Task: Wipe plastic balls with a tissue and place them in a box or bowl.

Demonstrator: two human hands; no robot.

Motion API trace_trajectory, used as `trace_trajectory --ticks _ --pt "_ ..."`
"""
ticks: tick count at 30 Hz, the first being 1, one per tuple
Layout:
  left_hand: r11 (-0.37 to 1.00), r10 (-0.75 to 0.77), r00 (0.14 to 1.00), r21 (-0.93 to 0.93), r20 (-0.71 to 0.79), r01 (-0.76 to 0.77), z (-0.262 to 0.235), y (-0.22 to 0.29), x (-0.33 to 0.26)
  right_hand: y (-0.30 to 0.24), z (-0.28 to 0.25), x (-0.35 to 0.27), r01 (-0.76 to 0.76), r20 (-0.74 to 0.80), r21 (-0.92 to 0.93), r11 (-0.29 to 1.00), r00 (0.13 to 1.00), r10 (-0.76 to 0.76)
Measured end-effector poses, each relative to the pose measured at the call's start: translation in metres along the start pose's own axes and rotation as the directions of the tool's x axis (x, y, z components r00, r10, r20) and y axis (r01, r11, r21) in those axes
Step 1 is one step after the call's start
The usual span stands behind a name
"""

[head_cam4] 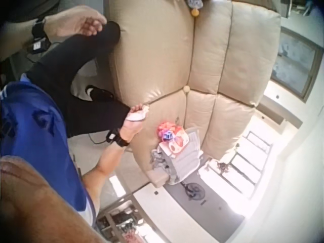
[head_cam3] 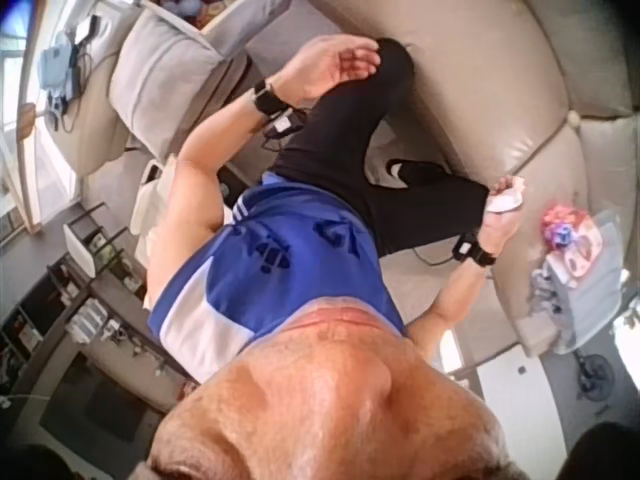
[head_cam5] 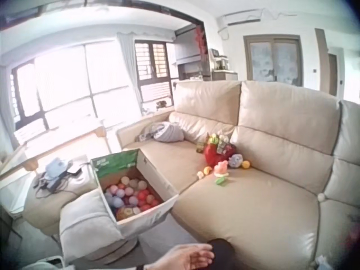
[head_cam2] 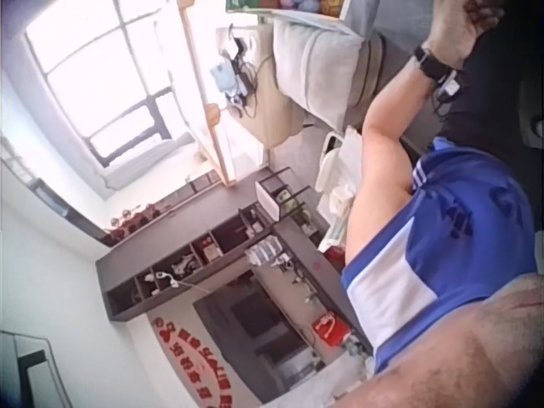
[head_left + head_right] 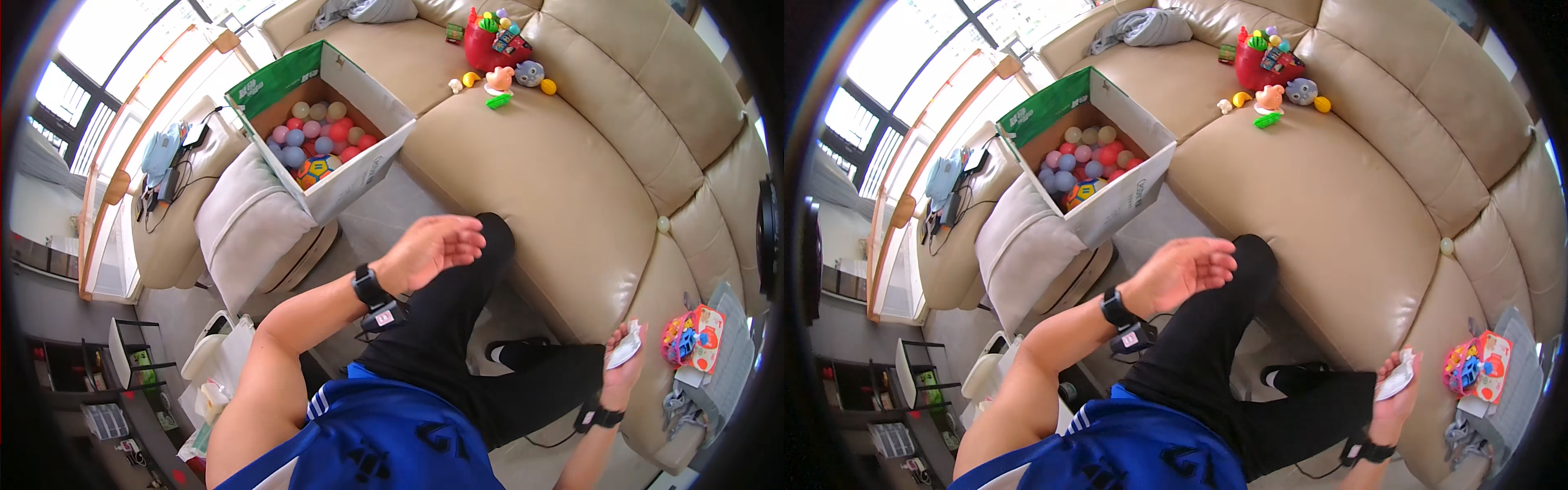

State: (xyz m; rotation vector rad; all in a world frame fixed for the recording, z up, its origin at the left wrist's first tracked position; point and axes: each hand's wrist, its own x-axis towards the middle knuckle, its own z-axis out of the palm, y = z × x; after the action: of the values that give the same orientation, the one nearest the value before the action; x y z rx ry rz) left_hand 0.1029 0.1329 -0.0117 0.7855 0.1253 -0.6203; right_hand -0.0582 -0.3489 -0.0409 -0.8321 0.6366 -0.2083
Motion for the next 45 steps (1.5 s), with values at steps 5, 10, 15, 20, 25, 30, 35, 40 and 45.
trace_trajectory --ticks 5,10,15,20,25,30,35,40,45 --pt "0.915 -0.078 0.996 0.394 -0.043 0.089 0.019 -0.035 0.023 -0.048 -0.054 0.081 0.153 -0.011 -0.268 0.951 0.987 -0.161" --pt "0.367 0.307 0.921 0.863 0.240 -0.347 0.001 -0.049 0.014 -0.066 -0.038 0.160 0.223 -0.054 -0.636 0.739 0.942 -0.331" --pt "0.337 0.307 0.907 0.858 0.289 -0.388 0.011 -0.059 0.031 -0.101 -0.068 0.234 0.207 -0.055 -0.805 0.556 0.907 -0.417" --pt "0.467 0.231 0.971 0.869 0.060 -0.164 0.016 -0.047 0.022 -0.106 -0.011 0.305 0.133 0.250 -0.963 -0.234 0.765 -0.593" --pt "0.467 0.211 0.977 0.875 0.030 -0.127 0.021 -0.044 0.035 -0.126 -0.015 0.393 0.080 0.245 -0.950 -0.303 0.791 -0.560" --pt "0.409 0.254 0.962 0.890 0.102 -0.202 0.019 -0.045 0.042 -0.128 -0.023 0.434 0.028 0.222 -0.943 -0.333 0.797 -0.561" --pt "0.384 0.232 0.960 0.892 0.157 -0.239 0.018 -0.045 0.037 -0.131 -0.004 0.377 0.191 0.125 -0.969 0.153 0.924 -0.362" --pt "0.446 0.139 0.975 0.868 0.175 -0.219 0.017 -0.047 0.033 -0.103 0.041 0.211 -0.047 0.012 -0.657 0.753 0.997 0.073" --pt "0.453 0.015 0.979 0.872 0.201 -0.186 0.040 -0.044 0.034 -0.035 0.101 0.024 -0.281 0.330 -0.360 0.890 0.854 0.403"
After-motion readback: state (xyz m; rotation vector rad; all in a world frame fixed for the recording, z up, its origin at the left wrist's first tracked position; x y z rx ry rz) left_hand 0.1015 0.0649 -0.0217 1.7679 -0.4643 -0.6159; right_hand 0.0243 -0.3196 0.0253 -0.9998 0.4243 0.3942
